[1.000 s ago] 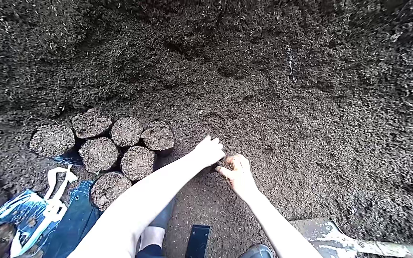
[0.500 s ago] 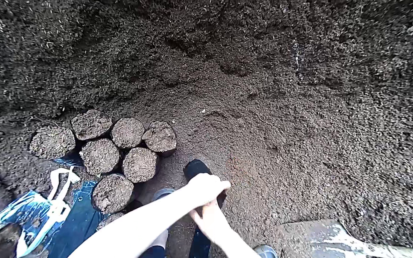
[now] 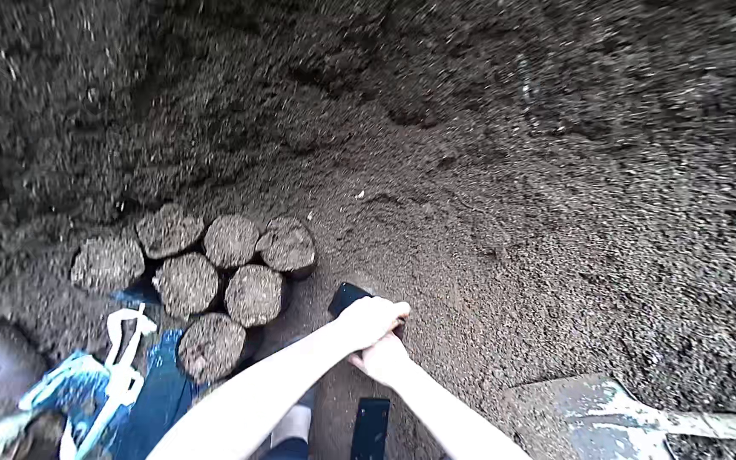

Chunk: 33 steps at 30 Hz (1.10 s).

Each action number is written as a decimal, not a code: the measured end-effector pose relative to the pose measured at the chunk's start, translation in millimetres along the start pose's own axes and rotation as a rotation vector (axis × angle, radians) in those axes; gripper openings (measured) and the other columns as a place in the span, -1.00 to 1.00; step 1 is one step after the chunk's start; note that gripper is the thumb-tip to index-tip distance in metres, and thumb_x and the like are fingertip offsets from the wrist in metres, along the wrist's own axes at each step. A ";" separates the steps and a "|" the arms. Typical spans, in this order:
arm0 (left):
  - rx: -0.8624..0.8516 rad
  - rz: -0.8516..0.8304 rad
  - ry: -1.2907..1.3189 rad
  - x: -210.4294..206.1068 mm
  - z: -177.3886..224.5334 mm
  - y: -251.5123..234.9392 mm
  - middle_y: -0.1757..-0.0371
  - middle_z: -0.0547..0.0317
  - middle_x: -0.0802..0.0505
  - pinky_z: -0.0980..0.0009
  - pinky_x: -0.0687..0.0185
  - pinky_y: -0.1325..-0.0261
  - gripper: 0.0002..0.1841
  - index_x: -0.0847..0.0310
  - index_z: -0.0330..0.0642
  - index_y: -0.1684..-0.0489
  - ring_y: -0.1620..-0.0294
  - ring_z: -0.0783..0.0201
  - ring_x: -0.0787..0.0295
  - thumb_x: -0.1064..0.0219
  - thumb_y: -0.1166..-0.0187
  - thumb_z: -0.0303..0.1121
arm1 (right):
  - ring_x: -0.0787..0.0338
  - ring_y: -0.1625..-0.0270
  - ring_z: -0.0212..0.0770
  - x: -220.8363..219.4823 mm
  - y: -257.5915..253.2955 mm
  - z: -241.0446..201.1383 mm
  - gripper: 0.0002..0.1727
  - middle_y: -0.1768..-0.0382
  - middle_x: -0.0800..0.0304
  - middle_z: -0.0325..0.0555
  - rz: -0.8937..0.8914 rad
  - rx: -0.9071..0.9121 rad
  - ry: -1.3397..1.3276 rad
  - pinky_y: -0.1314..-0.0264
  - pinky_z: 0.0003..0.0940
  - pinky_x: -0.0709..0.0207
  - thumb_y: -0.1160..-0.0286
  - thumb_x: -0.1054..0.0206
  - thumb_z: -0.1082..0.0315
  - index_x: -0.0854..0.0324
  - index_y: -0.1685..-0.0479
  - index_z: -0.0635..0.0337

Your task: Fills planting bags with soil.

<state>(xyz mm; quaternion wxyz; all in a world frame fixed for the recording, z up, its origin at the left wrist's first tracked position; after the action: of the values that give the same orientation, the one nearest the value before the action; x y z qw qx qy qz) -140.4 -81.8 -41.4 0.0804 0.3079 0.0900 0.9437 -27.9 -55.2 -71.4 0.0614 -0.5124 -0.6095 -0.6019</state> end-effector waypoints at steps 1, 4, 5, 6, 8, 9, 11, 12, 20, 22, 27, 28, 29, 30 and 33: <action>0.023 0.069 0.005 17.8 -4.3 -2.5 -0.08 -0.27 -0.85 -0.21 -0.63 -0.30 -0.68 -0.64 -0.25 -0.29 -0.22 -0.25 -0.81 -0.06 -0.87 -0.28 | -0.38 -0.74 0.17 18.3 -5.6 2.0 -0.20 -0.58 -0.54 0.26 0.029 0.051 0.016 -0.82 0.10 -0.14 -0.62 -0.20 -0.26 -0.55 -0.53 0.30; 0.163 0.266 0.054 63.7 -11.3 -2.6 -0.12 -0.26 -0.86 -0.15 -0.59 -0.41 -0.68 -0.66 -0.32 -0.28 -0.27 -0.18 -0.81 -0.13 -0.83 -0.30 | -0.56 -0.62 0.16 74.6 -3.0 3.0 -0.42 -0.48 -0.64 0.25 0.178 0.255 0.100 -0.69 0.07 -0.35 -0.75 -0.19 0.02 -0.61 -0.41 0.38; 0.217 0.324 0.053 72.4 -16.5 -2.4 -0.14 -0.27 -0.84 -0.12 -0.59 -0.43 -0.69 -0.66 -0.32 -0.29 -0.27 -0.16 -0.80 -0.18 -0.80 -0.32 | -0.70 -0.48 0.12 88.2 0.8 8.2 -0.57 -0.36 -0.74 0.18 0.279 0.334 0.074 -0.56 0.05 -0.50 -0.77 -0.18 0.14 -0.70 -0.26 0.33; 0.268 0.375 0.052 77.7 -23.3 -2.2 -0.22 -0.29 -0.79 -0.09 -0.61 -0.44 -0.68 -0.64 -0.30 -0.36 -0.28 -0.15 -0.78 -0.23 -0.75 -0.38 | -0.78 -0.39 0.03 97.4 3.8 17.8 -0.65 -0.28 -0.81 0.09 0.403 0.389 -0.006 -0.47 -0.01 -0.59 -0.76 -0.18 0.21 -0.75 -0.18 0.27; 0.360 0.417 0.009 80.5 -34.9 -2.9 -0.44 -0.33 -0.58 -0.01 -0.71 -0.35 -0.57 -0.54 -0.21 -0.52 -0.28 -0.16 -0.75 -0.25 -0.67 -0.50 | -0.74 -0.45 -0.16 99.3 0.5 48.8 -0.65 -0.34 -0.79 0.00 0.613 0.313 -0.391 -0.56 -0.21 -0.55 -0.75 -0.14 0.31 -0.75 -0.24 0.27; 0.382 0.422 -0.008 78.4 -37.9 -4.0 -0.52 -0.32 -0.51 0.05 -0.73 -0.33 -0.59 -0.56 -0.20 -0.48 -0.30 -0.13 -0.74 -0.23 -0.65 -0.53 | -0.71 -0.46 -0.18 91.2 -7.4 68.9 -0.61 -0.38 -0.74 0.07 0.675 0.176 -0.658 -0.56 -0.26 -0.54 -0.76 -0.08 0.34 -0.67 -0.32 0.37; 0.361 0.433 -0.019 72.7 -36.6 -6.2 -0.59 -0.27 -0.48 0.13 -0.72 -0.33 -0.73 -0.70 -0.26 -0.20 -0.32 -0.06 -0.73 -0.16 -0.67 -0.57 | -0.68 -0.48 -0.05 62.2 -36.9 112.4 -0.50 -0.51 -0.59 0.23 0.699 -0.205 -1.233 -0.52 -0.16 -0.56 -0.89 0.05 0.26 -0.39 -0.58 0.44; 0.360 0.398 -0.026 72.4 -33.2 -6.8 -0.66 -0.22 -0.45 0.13 -0.70 -0.36 -0.74 -0.75 -0.27 -0.12 -0.37 -0.05 -0.72 -0.14 -0.69 -0.58 | -0.64 -0.49 0.00 44.4 -55.0 129.8 -0.44 -0.58 -0.50 0.25 0.684 -0.365 -1.552 -0.48 -0.12 -0.53 -0.94 0.14 0.15 -0.24 -0.69 0.40; 0.451 0.033 -0.053 85.9 -30.7 -10.1 -0.74 -0.13 -0.45 0.04 -0.55 -0.58 -0.45 -0.51 -0.19 -0.60 -0.62 -0.06 -0.55 -0.38 -0.56 -0.49 | -0.30 -0.75 0.18 72.0 -184.2 143.4 0.03 -0.83 -0.01 0.16 0.814 -0.258 -2.643 -0.58 0.23 -0.41 -0.61 0.20 -0.52 0.23 -0.88 0.02; 0.453 -0.017 0.010 85.2 -30.9 -8.5 -0.77 -0.12 -0.41 -0.02 -0.52 -0.59 -0.33 -0.39 -0.12 -0.72 -0.65 -0.06 -0.52 -0.41 -0.51 -0.51 | -0.29 -0.77 0.09 88.8 -200.9 140.3 0.04 -0.80 -0.16 0.03 0.830 -0.137 -2.721 -0.59 0.35 -0.35 -0.52 0.23 -0.61 0.10 -0.87 -0.13; 0.357 0.037 0.136 84.9 -31.7 -5.6 -0.89 0.12 -0.25 0.15 -0.22 -0.82 -0.19 -0.23 -0.16 -0.84 -0.85 0.21 -0.24 -0.31 -0.42 -0.62 | -0.37 -0.72 -0.02 129.1 -215.8 145.2 -0.06 -0.72 -0.36 -0.20 0.857 -0.013 -2.645 -0.53 0.38 -0.38 -0.47 0.38 -0.66 -0.06 -0.81 -0.41; 0.366 0.042 0.155 83.4 -31.5 -7.2 -0.90 0.16 -0.24 0.16 -0.24 -0.81 -0.17 -0.21 -0.13 -0.85 -0.85 0.23 -0.24 -0.31 -0.41 -0.61 | -0.41 -0.69 -0.01 133.4 -217.4 148.3 -0.04 -0.68 -0.40 -0.17 0.847 -0.018 -2.652 -0.50 0.37 -0.42 -0.45 0.37 -0.67 -0.08 -0.79 -0.39; 0.388 0.036 0.185 81.7 -30.3 -8.9 -0.91 0.19 -0.21 0.18 -0.26 -0.80 -0.15 -0.17 -0.10 -0.87 -0.84 0.26 -0.25 -0.31 -0.41 -0.61 | -0.45 -0.66 0.00 135.1 -217.5 151.0 -0.04 -0.66 -0.43 -0.15 0.842 -0.054 -2.655 -0.47 0.36 -0.45 -0.45 0.35 -0.67 -0.11 -0.77 -0.36; 0.413 0.028 0.210 81.6 -28.5 -10.9 -0.92 0.23 -0.19 0.21 -0.34 -0.75 -0.14 -0.14 -0.06 -0.89 -0.80 0.29 -0.32 -0.31 -0.42 -0.60 | -0.45 -0.66 0.00 136.2 -217.2 152.2 -0.05 -0.66 -0.42 -0.13 0.840 -0.106 -2.651 -0.47 0.34 -0.45 -0.47 0.33 -0.66 -0.11 -0.78 -0.34; 0.485 0.030 0.327 81.7 -27.9 -20.2 -0.91 0.25 -0.22 0.26 -0.81 -0.05 -0.12 -0.08 0.08 -0.91 -0.12 0.33 -0.85 -0.29 -0.45 -0.59 | -0.25 -0.78 0.02 138.1 -216.5 150.4 -0.07 -0.79 -0.19 -0.08 0.823 -0.209 -2.665 -0.60 0.34 -0.29 -0.57 0.38 -0.58 0.03 -0.86 -0.28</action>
<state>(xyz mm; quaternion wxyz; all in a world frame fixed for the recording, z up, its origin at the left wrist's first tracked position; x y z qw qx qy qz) -220.2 -48.6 -21.7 -0.0253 0.1633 0.3201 0.9328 -162.2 194.8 -161.4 -0.4248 -0.8340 0.0307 0.3507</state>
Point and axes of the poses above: each hand's wrist, its own y-axis away from the middle knuckle, its own x-axis out of the back of the hand, z = x × y, the point moved 2 cm from there along -y, towards the middle knuckle
